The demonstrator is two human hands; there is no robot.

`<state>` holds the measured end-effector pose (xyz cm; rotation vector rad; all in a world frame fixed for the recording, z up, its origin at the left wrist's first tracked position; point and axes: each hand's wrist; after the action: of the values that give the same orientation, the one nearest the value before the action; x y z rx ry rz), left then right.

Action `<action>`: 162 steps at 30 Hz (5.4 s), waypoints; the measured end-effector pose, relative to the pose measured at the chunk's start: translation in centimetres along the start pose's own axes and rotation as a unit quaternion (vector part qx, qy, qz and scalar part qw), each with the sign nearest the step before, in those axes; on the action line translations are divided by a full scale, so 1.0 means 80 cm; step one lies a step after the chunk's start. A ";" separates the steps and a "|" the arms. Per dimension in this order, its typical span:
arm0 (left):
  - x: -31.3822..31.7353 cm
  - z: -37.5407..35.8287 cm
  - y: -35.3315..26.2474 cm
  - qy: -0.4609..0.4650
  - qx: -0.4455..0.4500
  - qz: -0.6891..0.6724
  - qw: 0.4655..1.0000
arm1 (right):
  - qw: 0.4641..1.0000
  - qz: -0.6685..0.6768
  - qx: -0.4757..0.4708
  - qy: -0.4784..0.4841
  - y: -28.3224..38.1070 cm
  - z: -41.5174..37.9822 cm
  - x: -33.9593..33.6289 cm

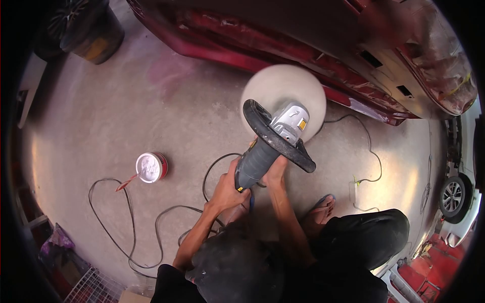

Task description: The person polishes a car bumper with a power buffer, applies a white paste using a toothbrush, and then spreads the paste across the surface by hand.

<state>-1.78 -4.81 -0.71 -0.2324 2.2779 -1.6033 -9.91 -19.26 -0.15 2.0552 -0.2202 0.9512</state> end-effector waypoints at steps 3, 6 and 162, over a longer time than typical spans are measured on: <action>-0.010 -0.005 0.007 -0.051 0.027 0.013 0.998 | 0.997 -0.064 -0.014 -0.043 -0.047 0.022 -0.018; -0.039 -0.018 0.033 -0.108 0.045 0.012 0.993 | 0.987 -0.138 -0.066 -0.041 -0.076 0.028 0.037; 0.071 -0.038 0.012 -0.092 -0.040 0.063 0.993 | 0.979 -0.185 0.003 -0.082 0.026 -0.014 -0.017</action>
<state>-8.07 -3.69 -1.71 -0.2404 2.1724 -1.3718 -12.46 -19.95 0.58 2.0840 0.0792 0.5565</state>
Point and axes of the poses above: each hand's wrist, its own z-axis towards the middle knuckle, its own x-axis out of the palm, y = z × x, and after that the axes turned 1 degree about x, right-handed
